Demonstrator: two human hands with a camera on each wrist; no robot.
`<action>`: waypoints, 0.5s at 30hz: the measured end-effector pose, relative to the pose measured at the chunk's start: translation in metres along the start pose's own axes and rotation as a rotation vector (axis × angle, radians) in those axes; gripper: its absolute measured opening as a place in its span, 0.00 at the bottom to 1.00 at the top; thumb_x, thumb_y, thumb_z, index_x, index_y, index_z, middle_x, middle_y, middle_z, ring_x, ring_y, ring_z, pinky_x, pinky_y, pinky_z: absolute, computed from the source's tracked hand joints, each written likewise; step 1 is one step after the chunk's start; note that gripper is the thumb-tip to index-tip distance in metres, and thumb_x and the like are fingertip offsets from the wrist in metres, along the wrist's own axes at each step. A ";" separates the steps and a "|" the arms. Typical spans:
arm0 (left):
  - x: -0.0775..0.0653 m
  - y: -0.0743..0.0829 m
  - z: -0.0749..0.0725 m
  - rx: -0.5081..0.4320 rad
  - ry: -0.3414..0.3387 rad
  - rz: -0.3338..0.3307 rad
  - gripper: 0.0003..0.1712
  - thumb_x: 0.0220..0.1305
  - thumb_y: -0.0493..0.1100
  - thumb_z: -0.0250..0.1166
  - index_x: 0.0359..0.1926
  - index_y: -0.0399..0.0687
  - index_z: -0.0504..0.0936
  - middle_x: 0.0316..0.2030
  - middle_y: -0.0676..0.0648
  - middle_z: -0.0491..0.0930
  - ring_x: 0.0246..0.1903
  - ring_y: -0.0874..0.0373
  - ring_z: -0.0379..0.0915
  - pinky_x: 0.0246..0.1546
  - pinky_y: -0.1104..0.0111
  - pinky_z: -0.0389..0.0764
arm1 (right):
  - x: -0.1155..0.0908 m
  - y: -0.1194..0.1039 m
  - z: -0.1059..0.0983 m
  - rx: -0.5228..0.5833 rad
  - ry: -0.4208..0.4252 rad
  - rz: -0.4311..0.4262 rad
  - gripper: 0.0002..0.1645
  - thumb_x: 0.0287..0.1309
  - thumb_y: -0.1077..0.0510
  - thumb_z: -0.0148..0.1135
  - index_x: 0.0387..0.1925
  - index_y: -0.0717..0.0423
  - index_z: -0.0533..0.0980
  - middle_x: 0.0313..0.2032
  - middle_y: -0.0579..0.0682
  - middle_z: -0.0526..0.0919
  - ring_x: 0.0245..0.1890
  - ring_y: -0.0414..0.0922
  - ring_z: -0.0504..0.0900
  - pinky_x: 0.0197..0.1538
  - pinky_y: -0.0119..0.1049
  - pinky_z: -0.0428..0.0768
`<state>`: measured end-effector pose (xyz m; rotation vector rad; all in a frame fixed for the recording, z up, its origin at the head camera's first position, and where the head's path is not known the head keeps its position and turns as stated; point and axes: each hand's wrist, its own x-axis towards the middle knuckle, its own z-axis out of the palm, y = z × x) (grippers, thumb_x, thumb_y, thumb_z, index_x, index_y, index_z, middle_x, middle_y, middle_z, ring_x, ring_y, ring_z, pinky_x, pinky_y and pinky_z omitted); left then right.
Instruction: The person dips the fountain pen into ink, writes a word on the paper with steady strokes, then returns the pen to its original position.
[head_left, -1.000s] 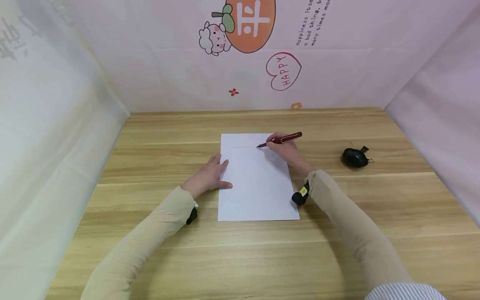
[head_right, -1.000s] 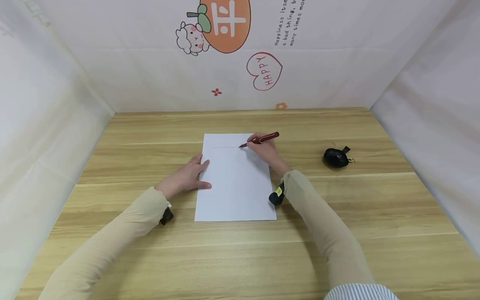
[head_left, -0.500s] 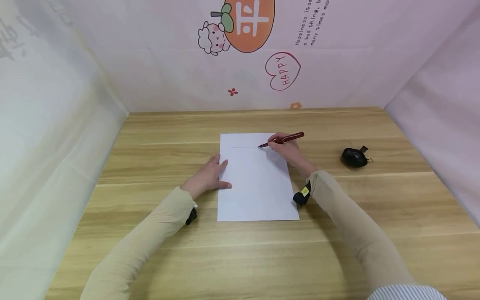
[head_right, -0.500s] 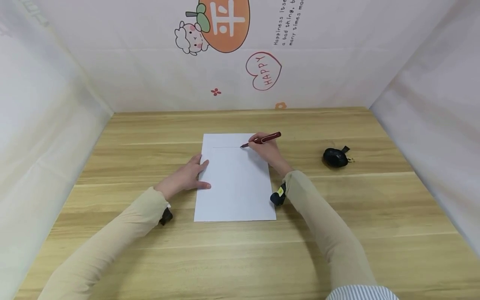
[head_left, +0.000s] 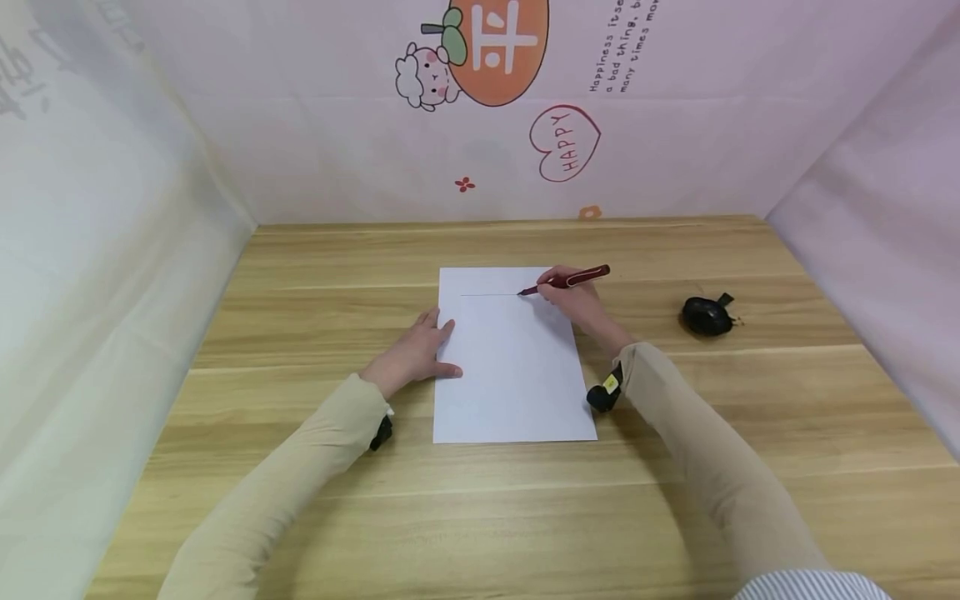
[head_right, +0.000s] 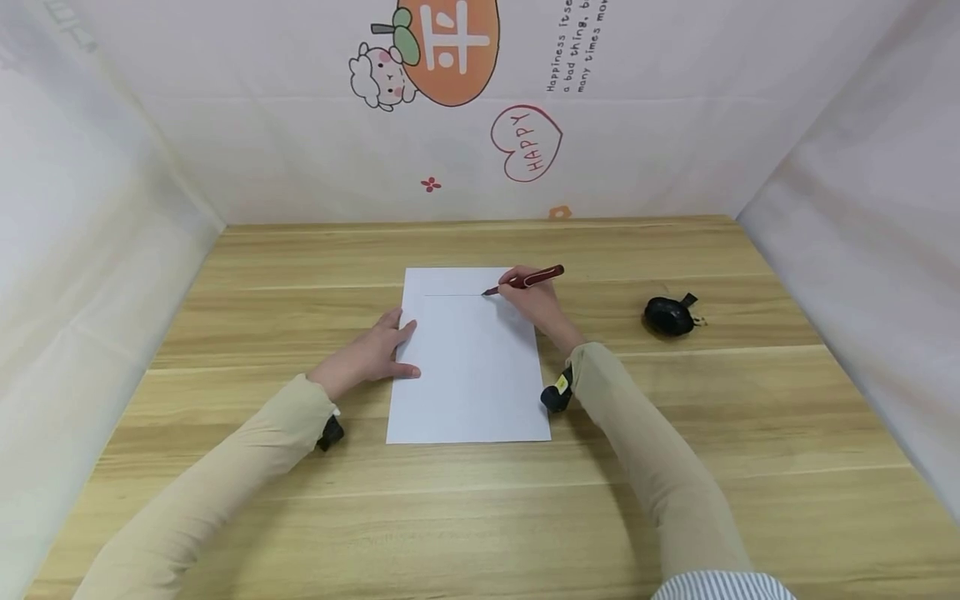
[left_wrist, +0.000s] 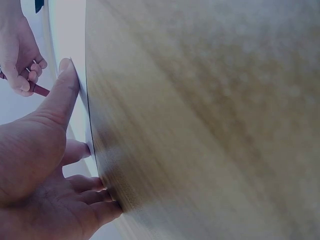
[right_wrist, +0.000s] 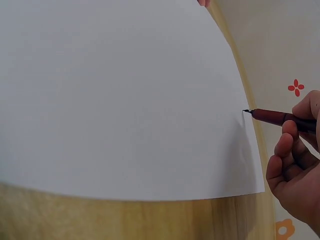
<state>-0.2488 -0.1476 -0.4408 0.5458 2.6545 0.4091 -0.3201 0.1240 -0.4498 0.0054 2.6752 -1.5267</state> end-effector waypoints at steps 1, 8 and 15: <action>0.000 0.000 0.000 -0.001 0.000 -0.002 0.50 0.57 0.57 0.64 0.71 0.39 0.51 0.72 0.31 0.37 0.73 0.39 0.34 0.72 0.52 0.49 | 0.001 0.001 0.000 0.005 0.001 -0.004 0.10 0.56 0.56 0.58 0.38 0.53 0.79 0.26 0.44 0.77 0.28 0.44 0.72 0.31 0.32 0.69; 0.000 -0.001 0.000 0.008 -0.002 0.000 0.51 0.57 0.58 0.64 0.71 0.40 0.51 0.72 0.32 0.37 0.73 0.40 0.34 0.72 0.52 0.49 | 0.001 0.004 -0.004 0.003 0.012 0.010 0.09 0.55 0.55 0.58 0.38 0.52 0.79 0.26 0.43 0.77 0.28 0.44 0.72 0.31 0.32 0.69; 0.000 -0.001 0.000 0.007 0.003 0.008 0.50 0.57 0.57 0.65 0.71 0.39 0.51 0.72 0.31 0.37 0.73 0.38 0.35 0.72 0.52 0.49 | -0.002 0.005 -0.009 -0.025 0.004 -0.006 0.11 0.57 0.55 0.57 0.40 0.55 0.78 0.25 0.42 0.77 0.28 0.42 0.72 0.30 0.30 0.69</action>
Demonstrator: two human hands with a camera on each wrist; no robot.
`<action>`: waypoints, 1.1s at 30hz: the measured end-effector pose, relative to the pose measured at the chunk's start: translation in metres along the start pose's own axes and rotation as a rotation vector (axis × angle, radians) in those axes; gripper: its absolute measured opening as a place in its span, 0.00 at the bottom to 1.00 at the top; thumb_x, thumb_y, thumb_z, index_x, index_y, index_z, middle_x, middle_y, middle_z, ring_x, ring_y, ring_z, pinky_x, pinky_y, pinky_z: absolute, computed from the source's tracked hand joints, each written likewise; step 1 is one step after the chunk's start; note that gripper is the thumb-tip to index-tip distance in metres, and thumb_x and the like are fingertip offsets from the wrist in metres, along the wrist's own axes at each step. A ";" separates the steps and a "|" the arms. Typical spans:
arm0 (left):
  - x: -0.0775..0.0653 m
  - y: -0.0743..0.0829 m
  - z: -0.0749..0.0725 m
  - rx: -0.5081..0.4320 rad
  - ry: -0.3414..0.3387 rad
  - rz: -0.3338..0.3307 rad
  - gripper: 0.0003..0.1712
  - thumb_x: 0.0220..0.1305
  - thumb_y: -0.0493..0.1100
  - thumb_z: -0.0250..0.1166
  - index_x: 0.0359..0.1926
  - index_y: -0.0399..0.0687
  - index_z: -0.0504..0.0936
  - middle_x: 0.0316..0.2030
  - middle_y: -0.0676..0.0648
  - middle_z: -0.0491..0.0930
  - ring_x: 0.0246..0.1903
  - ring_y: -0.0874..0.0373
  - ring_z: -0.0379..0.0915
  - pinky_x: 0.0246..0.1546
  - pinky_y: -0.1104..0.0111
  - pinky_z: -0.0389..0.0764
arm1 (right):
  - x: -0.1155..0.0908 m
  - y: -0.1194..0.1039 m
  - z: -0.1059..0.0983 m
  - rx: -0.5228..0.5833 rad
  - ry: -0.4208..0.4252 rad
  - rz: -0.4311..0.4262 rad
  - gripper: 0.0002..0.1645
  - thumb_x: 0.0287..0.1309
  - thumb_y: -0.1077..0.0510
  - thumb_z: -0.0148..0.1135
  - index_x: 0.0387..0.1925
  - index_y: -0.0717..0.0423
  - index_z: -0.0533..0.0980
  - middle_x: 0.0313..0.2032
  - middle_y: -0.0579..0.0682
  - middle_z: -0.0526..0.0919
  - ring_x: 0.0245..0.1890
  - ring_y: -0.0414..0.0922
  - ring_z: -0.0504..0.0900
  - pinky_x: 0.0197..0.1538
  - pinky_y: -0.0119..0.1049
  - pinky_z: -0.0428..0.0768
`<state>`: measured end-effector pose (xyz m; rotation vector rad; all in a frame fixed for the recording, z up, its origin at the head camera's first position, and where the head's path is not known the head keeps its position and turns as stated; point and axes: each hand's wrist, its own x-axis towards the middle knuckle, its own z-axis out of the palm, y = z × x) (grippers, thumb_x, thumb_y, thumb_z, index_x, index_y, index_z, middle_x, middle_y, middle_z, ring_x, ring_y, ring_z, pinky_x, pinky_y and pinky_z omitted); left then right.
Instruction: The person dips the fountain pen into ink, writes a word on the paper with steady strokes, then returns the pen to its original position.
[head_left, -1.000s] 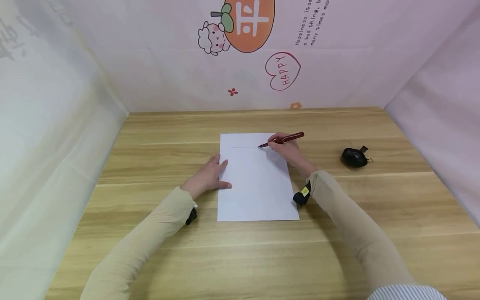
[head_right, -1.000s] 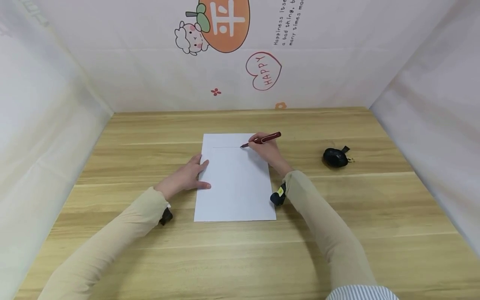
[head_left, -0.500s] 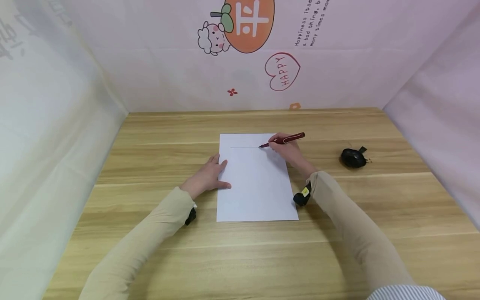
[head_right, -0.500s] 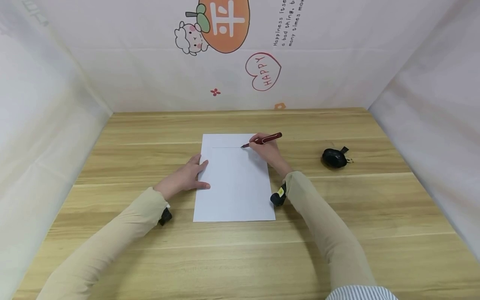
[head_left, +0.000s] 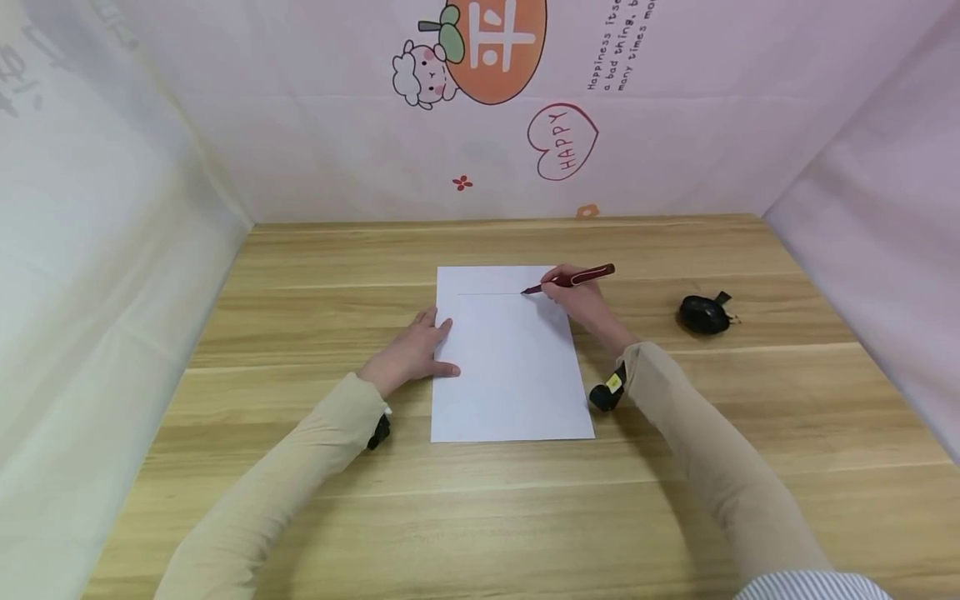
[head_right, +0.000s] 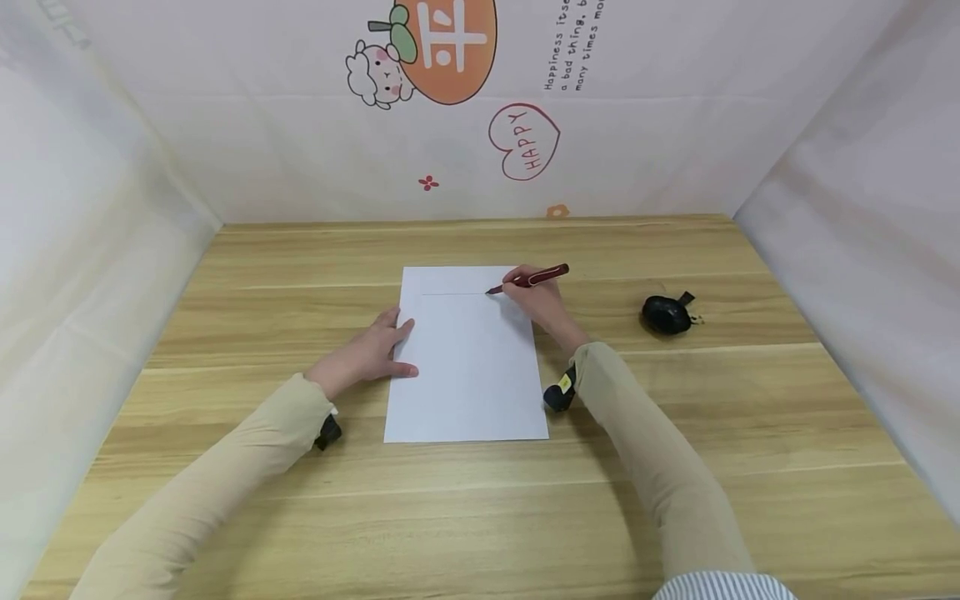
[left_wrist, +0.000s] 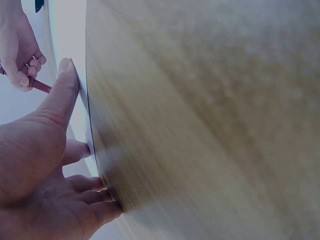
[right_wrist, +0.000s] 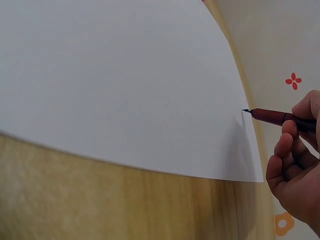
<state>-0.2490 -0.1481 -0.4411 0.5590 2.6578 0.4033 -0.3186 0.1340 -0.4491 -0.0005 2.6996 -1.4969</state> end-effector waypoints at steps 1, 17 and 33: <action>0.000 0.000 0.000 0.001 0.002 0.002 0.50 0.57 0.57 0.65 0.71 0.39 0.51 0.72 0.31 0.37 0.73 0.38 0.35 0.72 0.52 0.49 | 0.000 0.000 0.000 -0.001 -0.001 0.002 0.11 0.57 0.55 0.57 0.40 0.55 0.78 0.25 0.42 0.77 0.28 0.42 0.72 0.30 0.30 0.69; 0.000 0.001 0.001 0.007 -0.001 0.000 0.50 0.57 0.57 0.64 0.71 0.39 0.51 0.72 0.31 0.38 0.73 0.39 0.34 0.72 0.52 0.49 | 0.000 0.006 -0.006 -0.012 0.013 0.008 0.11 0.56 0.56 0.57 0.40 0.55 0.78 0.27 0.44 0.77 0.29 0.42 0.72 0.31 0.30 0.70; 0.000 0.000 0.000 0.010 0.006 0.005 0.50 0.57 0.58 0.64 0.71 0.39 0.51 0.72 0.31 0.38 0.73 0.38 0.35 0.71 0.51 0.51 | -0.002 0.010 -0.013 -0.016 0.050 -0.026 0.11 0.55 0.56 0.57 0.38 0.56 0.79 0.25 0.41 0.75 0.28 0.41 0.70 0.32 0.30 0.68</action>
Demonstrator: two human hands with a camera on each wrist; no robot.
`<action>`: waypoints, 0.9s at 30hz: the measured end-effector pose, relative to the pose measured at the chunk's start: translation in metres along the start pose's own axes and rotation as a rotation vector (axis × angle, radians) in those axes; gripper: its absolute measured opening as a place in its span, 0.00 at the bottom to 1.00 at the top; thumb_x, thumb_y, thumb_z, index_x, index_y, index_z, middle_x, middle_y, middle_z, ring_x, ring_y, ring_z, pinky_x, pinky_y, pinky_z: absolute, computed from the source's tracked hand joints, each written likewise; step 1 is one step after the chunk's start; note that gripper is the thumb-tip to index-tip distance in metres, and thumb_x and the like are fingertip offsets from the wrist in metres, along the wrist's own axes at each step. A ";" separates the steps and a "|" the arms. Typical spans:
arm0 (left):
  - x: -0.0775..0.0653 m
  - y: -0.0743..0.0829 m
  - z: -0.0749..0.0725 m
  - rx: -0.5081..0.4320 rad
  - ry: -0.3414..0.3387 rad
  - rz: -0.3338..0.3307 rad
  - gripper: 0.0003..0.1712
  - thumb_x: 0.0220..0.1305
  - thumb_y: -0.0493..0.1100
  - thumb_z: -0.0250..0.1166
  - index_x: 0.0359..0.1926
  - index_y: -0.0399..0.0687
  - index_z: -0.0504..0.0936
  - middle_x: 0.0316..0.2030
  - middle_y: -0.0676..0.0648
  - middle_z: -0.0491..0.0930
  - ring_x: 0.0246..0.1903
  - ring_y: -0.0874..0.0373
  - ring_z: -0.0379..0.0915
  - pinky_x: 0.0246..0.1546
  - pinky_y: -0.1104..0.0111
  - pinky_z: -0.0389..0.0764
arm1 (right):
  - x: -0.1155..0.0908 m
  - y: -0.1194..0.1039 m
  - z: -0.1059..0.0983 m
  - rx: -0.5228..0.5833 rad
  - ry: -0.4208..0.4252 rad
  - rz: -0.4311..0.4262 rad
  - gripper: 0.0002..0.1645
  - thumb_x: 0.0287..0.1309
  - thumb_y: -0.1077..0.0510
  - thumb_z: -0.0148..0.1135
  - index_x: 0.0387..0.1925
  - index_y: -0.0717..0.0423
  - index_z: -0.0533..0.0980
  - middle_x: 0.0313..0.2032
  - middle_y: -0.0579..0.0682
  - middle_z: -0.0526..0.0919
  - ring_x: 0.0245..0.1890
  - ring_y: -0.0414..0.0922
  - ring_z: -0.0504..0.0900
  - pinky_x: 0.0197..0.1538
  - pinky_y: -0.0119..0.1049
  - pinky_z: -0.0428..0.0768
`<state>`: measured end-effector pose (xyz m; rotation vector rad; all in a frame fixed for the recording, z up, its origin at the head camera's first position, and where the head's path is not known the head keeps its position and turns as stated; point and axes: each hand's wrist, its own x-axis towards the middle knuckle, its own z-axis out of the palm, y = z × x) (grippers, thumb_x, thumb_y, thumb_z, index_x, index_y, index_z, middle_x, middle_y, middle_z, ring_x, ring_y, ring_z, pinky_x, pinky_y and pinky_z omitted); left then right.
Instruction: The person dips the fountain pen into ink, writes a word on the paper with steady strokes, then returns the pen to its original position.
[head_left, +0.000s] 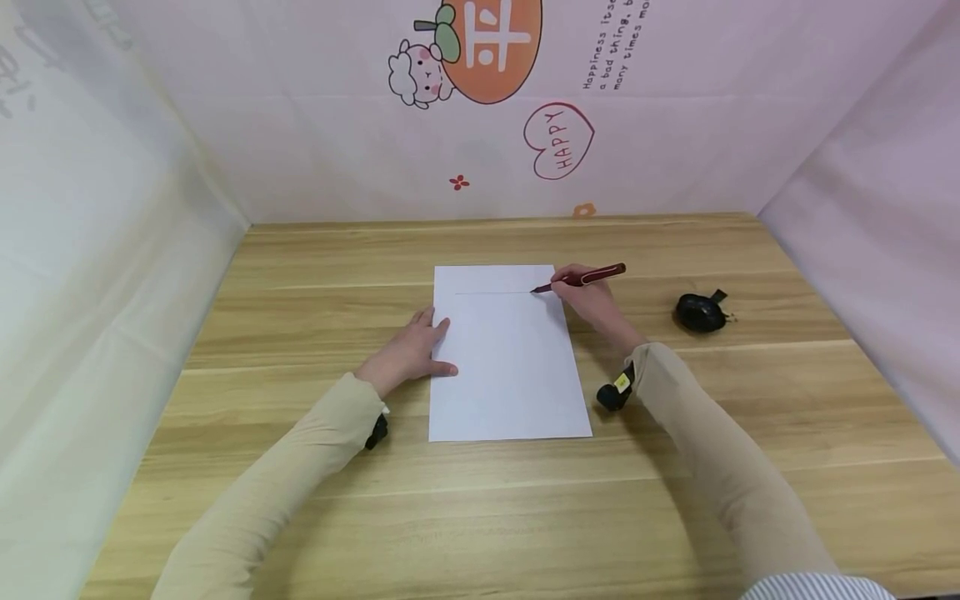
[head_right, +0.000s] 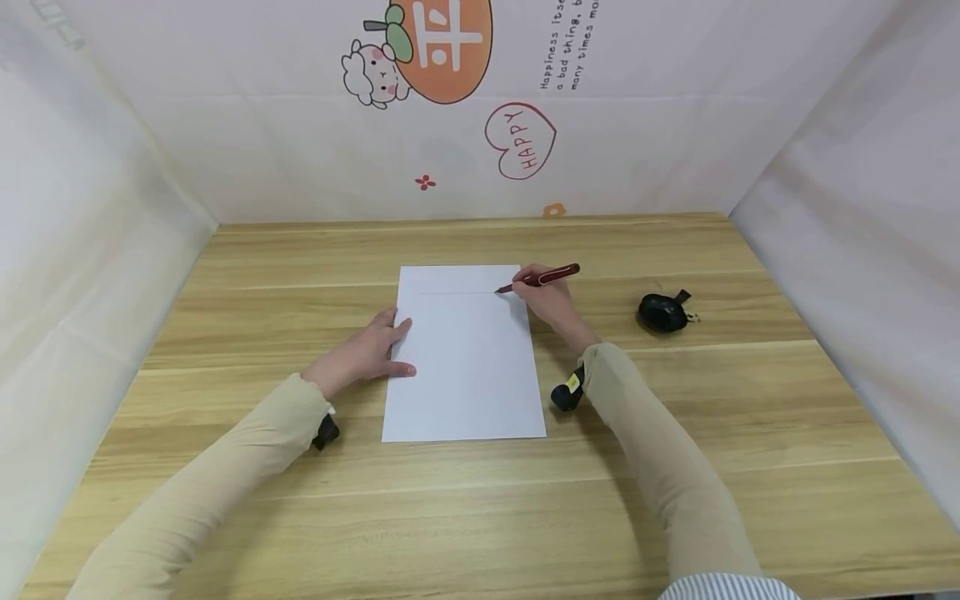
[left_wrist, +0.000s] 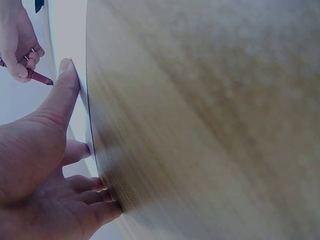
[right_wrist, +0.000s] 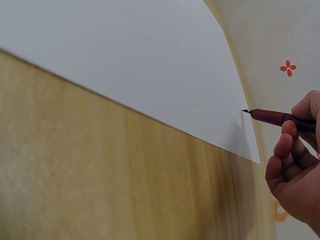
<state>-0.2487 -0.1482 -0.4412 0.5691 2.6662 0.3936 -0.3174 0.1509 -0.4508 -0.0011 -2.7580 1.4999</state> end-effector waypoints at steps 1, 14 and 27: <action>0.000 0.000 0.000 -0.003 0.000 0.001 0.50 0.57 0.57 0.64 0.71 0.39 0.51 0.72 0.31 0.38 0.73 0.38 0.35 0.71 0.51 0.51 | 0.000 0.000 0.000 -0.005 0.002 -0.008 0.11 0.55 0.56 0.57 0.38 0.56 0.79 0.25 0.40 0.75 0.28 0.41 0.70 0.32 0.30 0.68; 0.001 0.001 0.000 0.000 0.001 0.000 0.50 0.57 0.58 0.65 0.71 0.38 0.51 0.72 0.31 0.38 0.73 0.39 0.35 0.71 0.52 0.51 | -0.002 0.004 -0.007 -0.018 0.017 0.025 0.12 0.56 0.55 0.58 0.39 0.56 0.79 0.28 0.44 0.77 0.32 0.44 0.70 0.35 0.32 0.68; 0.001 0.000 0.001 -0.006 0.006 -0.004 0.51 0.57 0.57 0.65 0.71 0.39 0.52 0.72 0.30 0.37 0.73 0.38 0.35 0.71 0.51 0.50 | -0.004 0.009 -0.014 0.007 0.019 0.043 0.13 0.57 0.55 0.58 0.40 0.57 0.79 0.28 0.42 0.77 0.32 0.43 0.70 0.35 0.32 0.68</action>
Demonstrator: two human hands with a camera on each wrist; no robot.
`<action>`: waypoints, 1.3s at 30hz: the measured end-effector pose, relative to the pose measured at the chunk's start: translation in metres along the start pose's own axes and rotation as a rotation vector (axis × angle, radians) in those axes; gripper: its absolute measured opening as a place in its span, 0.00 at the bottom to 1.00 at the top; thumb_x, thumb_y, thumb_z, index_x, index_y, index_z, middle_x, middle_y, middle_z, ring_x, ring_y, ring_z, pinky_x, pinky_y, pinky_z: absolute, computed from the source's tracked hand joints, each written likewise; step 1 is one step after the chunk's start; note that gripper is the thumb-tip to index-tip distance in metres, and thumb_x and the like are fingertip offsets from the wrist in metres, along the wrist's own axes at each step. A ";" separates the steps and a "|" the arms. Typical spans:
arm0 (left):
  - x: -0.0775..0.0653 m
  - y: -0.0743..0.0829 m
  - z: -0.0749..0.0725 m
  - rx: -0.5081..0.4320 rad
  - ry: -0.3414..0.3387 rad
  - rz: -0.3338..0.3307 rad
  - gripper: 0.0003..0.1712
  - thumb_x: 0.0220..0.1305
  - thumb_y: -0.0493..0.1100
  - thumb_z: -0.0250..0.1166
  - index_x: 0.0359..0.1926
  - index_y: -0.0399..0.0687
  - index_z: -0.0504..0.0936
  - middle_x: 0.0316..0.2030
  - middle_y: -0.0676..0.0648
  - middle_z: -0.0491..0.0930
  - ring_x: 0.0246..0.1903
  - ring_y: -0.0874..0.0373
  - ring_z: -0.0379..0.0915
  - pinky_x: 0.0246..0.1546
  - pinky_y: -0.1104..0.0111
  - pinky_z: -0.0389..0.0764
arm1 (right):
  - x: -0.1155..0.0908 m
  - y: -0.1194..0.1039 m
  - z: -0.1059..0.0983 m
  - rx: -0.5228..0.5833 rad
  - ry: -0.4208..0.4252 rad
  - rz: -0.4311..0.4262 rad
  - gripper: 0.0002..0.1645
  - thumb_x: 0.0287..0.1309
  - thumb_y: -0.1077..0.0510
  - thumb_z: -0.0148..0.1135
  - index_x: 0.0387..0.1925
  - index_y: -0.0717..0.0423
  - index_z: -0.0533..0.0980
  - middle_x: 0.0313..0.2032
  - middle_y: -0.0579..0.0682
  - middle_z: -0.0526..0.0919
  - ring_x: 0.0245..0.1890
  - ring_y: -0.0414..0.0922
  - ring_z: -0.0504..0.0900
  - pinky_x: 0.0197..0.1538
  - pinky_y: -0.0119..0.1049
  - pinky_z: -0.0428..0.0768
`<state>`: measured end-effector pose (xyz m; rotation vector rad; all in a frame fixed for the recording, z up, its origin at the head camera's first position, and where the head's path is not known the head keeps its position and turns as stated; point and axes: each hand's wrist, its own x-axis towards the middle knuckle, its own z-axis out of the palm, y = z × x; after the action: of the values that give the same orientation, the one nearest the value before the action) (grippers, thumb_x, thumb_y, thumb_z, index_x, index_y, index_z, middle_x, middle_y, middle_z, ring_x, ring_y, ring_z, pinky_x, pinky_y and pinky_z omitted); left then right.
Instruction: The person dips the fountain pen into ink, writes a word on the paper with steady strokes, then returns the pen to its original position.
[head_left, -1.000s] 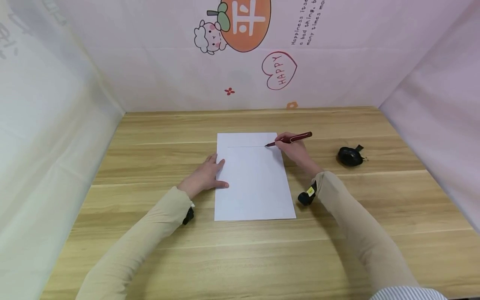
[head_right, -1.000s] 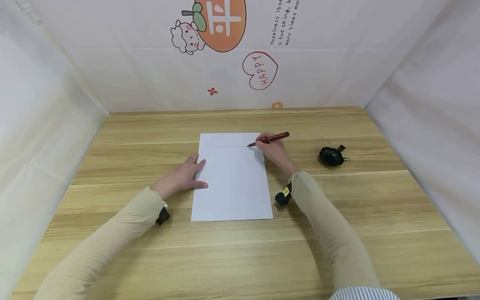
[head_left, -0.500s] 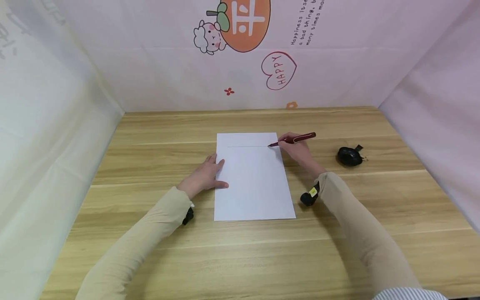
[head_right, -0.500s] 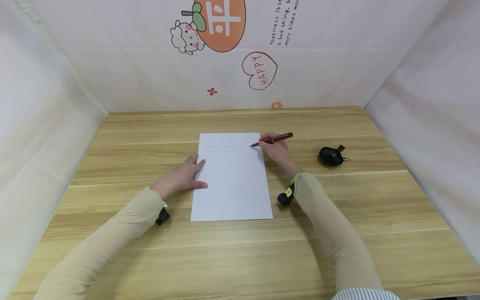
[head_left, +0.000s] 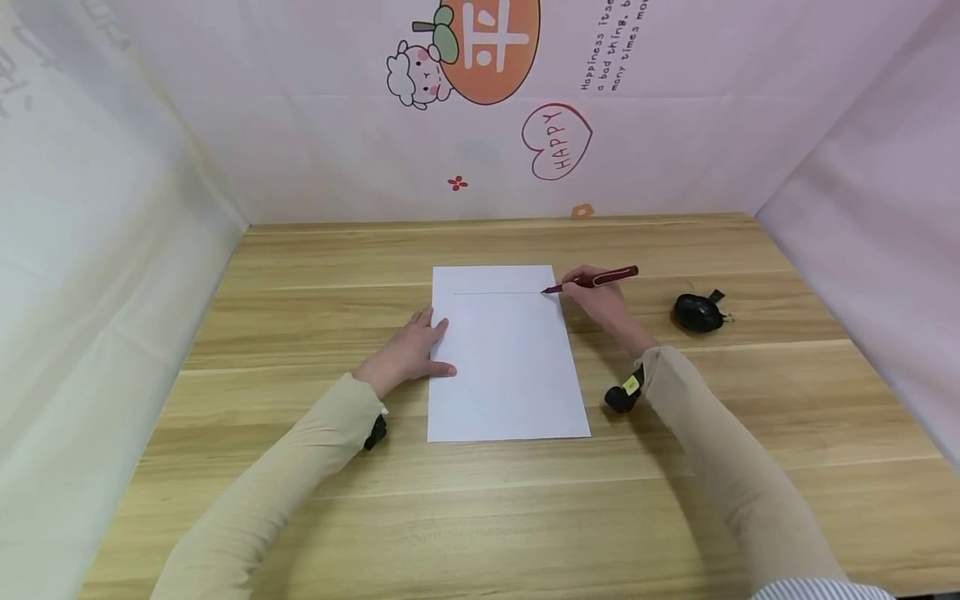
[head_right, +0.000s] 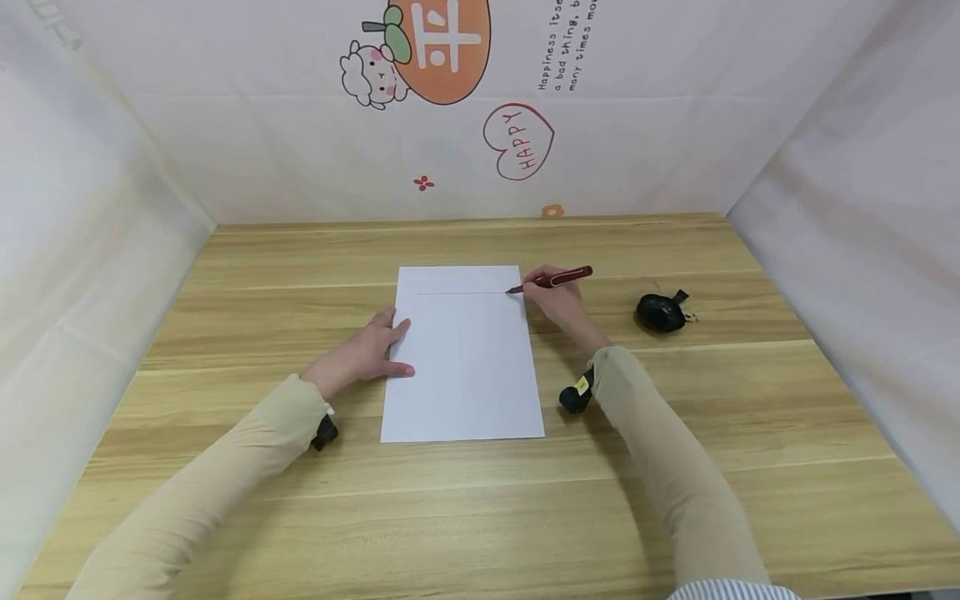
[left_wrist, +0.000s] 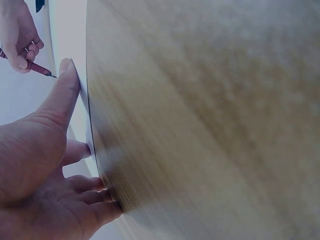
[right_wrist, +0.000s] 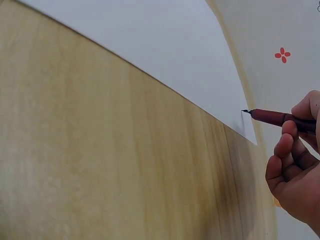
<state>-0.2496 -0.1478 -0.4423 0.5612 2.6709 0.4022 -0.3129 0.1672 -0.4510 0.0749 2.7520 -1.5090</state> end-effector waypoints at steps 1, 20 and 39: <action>0.000 0.000 0.000 -0.002 -0.002 -0.001 0.51 0.57 0.57 0.65 0.71 0.39 0.52 0.72 0.31 0.37 0.73 0.38 0.34 0.71 0.52 0.50 | 0.000 0.001 -0.001 -0.001 -0.001 -0.004 0.13 0.57 0.55 0.58 0.41 0.58 0.79 0.28 0.41 0.77 0.31 0.42 0.69 0.34 0.32 0.68; 0.000 0.002 -0.001 0.009 -0.013 -0.010 0.50 0.57 0.57 0.65 0.71 0.39 0.51 0.72 0.30 0.37 0.73 0.38 0.35 0.71 0.52 0.50 | -0.005 0.003 -0.009 -0.012 0.024 -0.011 0.14 0.58 0.54 0.58 0.41 0.59 0.78 0.26 0.37 0.75 0.31 0.42 0.68 0.35 0.32 0.66; -0.003 0.004 -0.004 0.015 -0.006 0.006 0.50 0.57 0.57 0.65 0.71 0.37 0.52 0.72 0.29 0.39 0.72 0.37 0.36 0.71 0.51 0.52 | -0.004 0.008 -0.013 -0.018 0.020 -0.020 0.14 0.58 0.53 0.58 0.41 0.58 0.79 0.30 0.52 0.79 0.26 0.35 0.70 0.31 0.27 0.69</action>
<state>-0.2472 -0.1469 -0.4367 0.5736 2.6694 0.3816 -0.3081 0.1828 -0.4507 0.0634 2.7899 -1.4964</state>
